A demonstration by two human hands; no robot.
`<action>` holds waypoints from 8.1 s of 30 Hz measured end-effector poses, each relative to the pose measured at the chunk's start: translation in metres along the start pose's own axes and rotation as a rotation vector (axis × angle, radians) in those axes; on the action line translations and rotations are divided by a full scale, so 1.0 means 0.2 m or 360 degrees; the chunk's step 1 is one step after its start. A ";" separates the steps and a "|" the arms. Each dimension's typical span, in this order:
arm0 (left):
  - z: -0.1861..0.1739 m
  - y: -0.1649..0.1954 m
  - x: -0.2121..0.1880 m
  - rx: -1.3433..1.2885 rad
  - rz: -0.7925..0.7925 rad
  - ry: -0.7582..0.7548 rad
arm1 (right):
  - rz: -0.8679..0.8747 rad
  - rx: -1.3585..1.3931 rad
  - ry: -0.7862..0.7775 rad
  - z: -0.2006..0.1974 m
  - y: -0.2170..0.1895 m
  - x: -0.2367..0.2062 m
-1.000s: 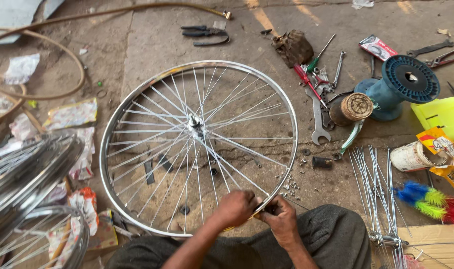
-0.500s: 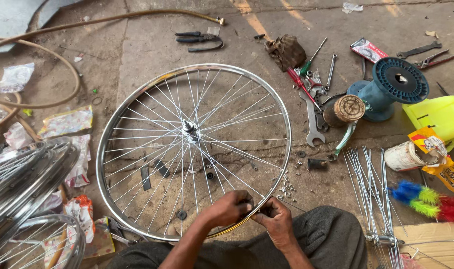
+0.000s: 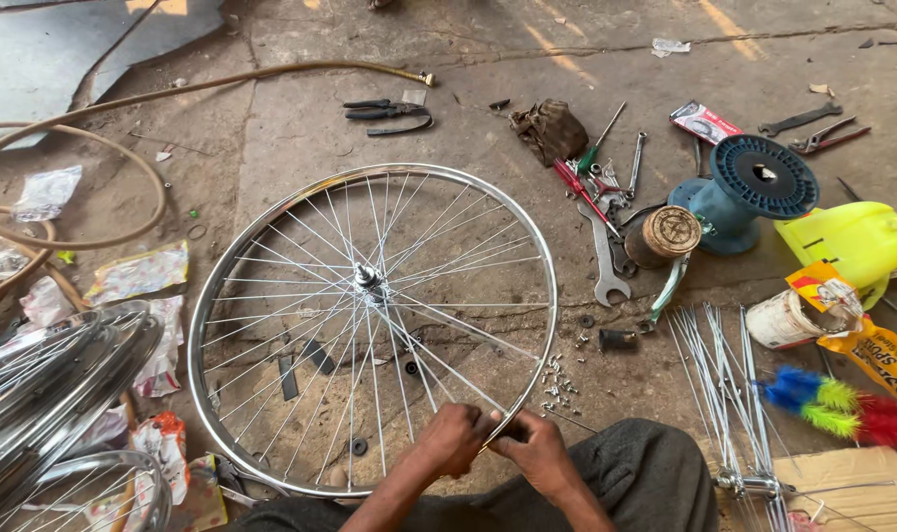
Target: The person laces a bicycle wheel by inserting spokes through the rim and hub, then tightening the nipples by hand. The person sits on the ground and works on the wheel throughout the clip.
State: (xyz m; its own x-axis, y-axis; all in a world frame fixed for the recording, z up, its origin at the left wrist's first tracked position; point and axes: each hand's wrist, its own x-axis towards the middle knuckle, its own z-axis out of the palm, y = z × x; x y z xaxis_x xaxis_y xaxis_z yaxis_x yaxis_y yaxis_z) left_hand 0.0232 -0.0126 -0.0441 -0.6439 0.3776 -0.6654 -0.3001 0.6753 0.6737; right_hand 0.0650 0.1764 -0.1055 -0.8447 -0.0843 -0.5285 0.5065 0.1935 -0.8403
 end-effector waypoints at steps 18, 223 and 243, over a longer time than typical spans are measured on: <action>-0.17 -0.14 -0.23 0.0696 -0.0350 0.1004 | -0.0363 0.1260 0.0516 0.03 0.05 0.02; 0.00 -0.05 0.15 0.0475 0.0283 0.0049 | -0.0348 0.0432 0.0055 0.00 0.10 0.06; -0.02 -0.07 0.18 0.0426 0.0295 0.0028 | -0.0372 0.0536 0.0058 0.01 0.09 0.06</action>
State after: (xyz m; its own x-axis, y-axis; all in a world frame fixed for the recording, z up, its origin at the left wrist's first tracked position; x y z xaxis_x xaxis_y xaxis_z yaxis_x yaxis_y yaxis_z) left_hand 0.0024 -0.0106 -0.0761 -0.6832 0.5004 -0.5318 0.0176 0.7393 0.6731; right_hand 0.0632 0.1766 -0.1267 -0.9462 -0.0521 -0.3193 0.3235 -0.1584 -0.9329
